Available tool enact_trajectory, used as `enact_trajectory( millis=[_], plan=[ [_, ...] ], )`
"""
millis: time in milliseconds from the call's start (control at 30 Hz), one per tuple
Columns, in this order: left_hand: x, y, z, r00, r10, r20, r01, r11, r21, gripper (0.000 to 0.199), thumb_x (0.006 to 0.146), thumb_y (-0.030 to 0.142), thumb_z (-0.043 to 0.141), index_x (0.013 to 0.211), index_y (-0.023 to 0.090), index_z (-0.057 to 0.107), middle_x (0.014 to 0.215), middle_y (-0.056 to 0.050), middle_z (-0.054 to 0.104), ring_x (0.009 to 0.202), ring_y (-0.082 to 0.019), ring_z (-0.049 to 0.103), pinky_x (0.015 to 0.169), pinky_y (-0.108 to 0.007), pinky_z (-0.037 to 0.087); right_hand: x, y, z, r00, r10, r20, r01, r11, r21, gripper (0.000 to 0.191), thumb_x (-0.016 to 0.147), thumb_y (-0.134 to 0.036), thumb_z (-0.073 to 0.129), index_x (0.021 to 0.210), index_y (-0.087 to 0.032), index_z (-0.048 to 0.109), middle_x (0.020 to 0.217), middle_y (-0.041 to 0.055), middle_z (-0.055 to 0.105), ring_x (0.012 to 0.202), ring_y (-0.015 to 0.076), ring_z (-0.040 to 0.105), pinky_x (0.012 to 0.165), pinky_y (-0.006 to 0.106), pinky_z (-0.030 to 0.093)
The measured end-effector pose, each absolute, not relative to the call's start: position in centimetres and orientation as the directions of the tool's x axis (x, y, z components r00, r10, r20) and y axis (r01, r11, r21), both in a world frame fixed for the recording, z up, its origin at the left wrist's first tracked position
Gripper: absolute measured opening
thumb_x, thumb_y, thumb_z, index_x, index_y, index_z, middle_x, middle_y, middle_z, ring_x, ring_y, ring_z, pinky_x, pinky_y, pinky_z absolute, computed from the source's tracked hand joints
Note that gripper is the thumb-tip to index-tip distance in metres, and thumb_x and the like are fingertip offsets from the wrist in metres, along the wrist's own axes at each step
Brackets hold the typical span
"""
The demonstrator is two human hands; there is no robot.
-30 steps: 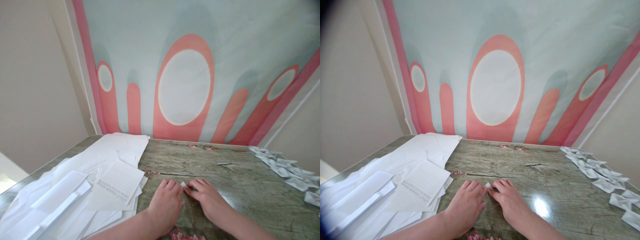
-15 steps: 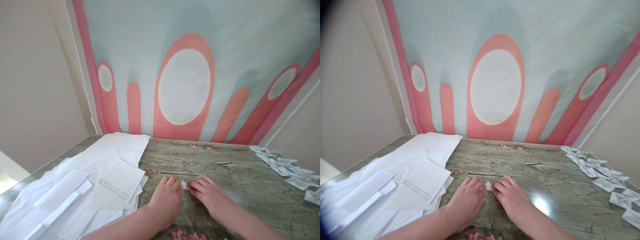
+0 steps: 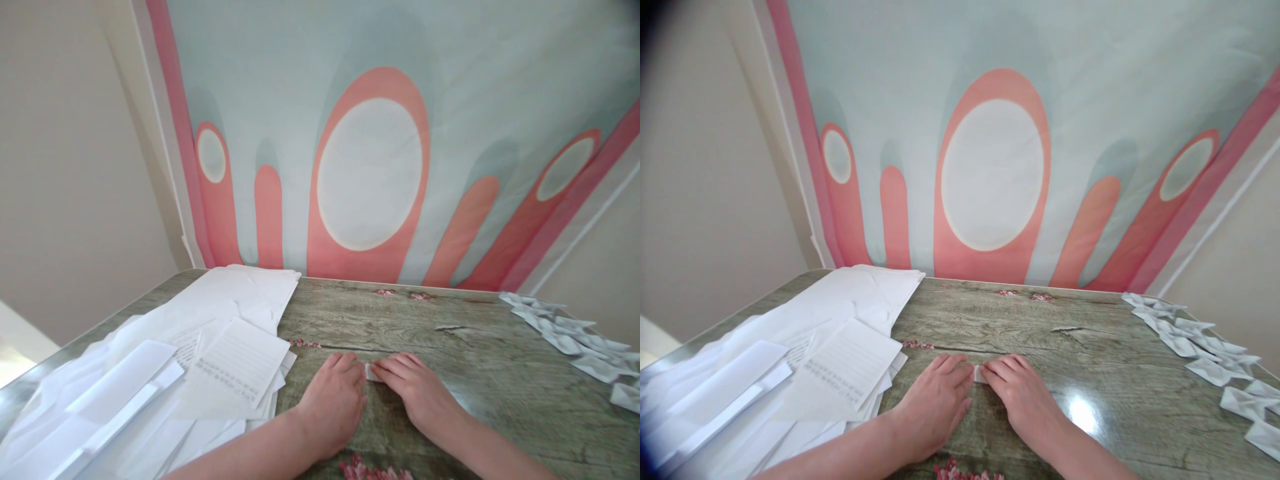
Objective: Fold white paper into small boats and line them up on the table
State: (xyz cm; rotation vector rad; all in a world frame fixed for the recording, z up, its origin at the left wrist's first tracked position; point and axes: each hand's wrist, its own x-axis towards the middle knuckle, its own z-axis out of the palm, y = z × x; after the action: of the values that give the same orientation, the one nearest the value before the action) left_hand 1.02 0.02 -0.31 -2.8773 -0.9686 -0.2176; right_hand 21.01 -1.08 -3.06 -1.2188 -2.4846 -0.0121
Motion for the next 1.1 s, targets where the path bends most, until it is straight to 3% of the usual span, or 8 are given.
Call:
enact_trajectory(
  millis=[167,333,733,933,1100],
  plan=[
    [1.1,0.1,0.0,0.793,0.588,0.160,0.601,-0.798,-0.044,0.032,0.092,0.031,0.040,0.111,0.011,0.057,0.107,-0.009,0.060,0.113,-0.025,0.043,0.097,-0.039,0.028,20.6,-0.9,-3.7,-0.555,0.762,0.332,0.790,0.608,-0.074,0.039,0.087,-0.011,0.050,0.124,-0.025,0.051,0.113,0.0040,0.060,0.101,0.0195,0.051,0.087,0.034,0.041],
    [1.2,-0.1,0.4,0.766,0.619,0.174,0.632,-0.774,-0.025,0.029,0.091,0.030,0.042,0.109,0.013,0.056,0.107,-0.009,0.058,0.111,-0.024,0.044,0.097,-0.037,0.031,20.2,-0.7,-4.0,-0.539,0.792,0.288,0.817,0.575,-0.053,0.034,0.087,-0.011,0.050,0.119,-0.023,0.055,0.113,0.0046,0.059,0.103,0.0205,0.050,0.087,0.035,0.041],
    [1.1,-0.1,0.2,0.762,0.628,0.159,0.637,-0.771,-0.006,0.031,0.090,0.031,0.043,0.113,0.014,0.054,0.108,-0.010,0.057,0.113,-0.025,0.043,0.097,-0.040,0.032,20.3,-0.7,-3.4,-0.501,0.824,0.266,0.792,0.560,-0.241,0.036,0.087,-0.013,0.051,0.119,-0.027,0.056,0.117,0.0038,0.059,0.108,0.0187,0.049,0.090,0.034,0.039],
    [1.1,-0.1,0.0,0.758,0.632,0.162,0.642,-0.767,-0.014,0.030,0.091,0.030,0.042,0.111,0.013,0.056,0.108,-0.010,0.057,0.113,-0.025,0.043,0.096,-0.040,0.033,19.7,-1.0,-3.3,-0.452,0.799,0.396,0.741,0.584,-0.332,0.034,0.083,-0.004,0.044,0.107,-0.020,0.062,0.106,0.0077,0.062,0.102,0.0206,0.052,0.087,0.038,0.043],
    [1.0,0.0,-0.2,0.808,0.568,0.153,0.579,-0.815,-0.031,0.027,0.090,0.027,0.043,0.107,0.014,0.059,0.111,-0.009,0.059,0.118,-0.024,0.041,0.099,-0.037,0.031,20.0,-4.5,0.7,-0.438,0.697,0.568,0.541,0.709,-0.452,0.036,0.083,-0.003,0.036,0.099,-0.023,0.062,0.101,0.0065,0.062,0.097,0.0183,0.056,0.083,0.034,0.048]
  ],
)
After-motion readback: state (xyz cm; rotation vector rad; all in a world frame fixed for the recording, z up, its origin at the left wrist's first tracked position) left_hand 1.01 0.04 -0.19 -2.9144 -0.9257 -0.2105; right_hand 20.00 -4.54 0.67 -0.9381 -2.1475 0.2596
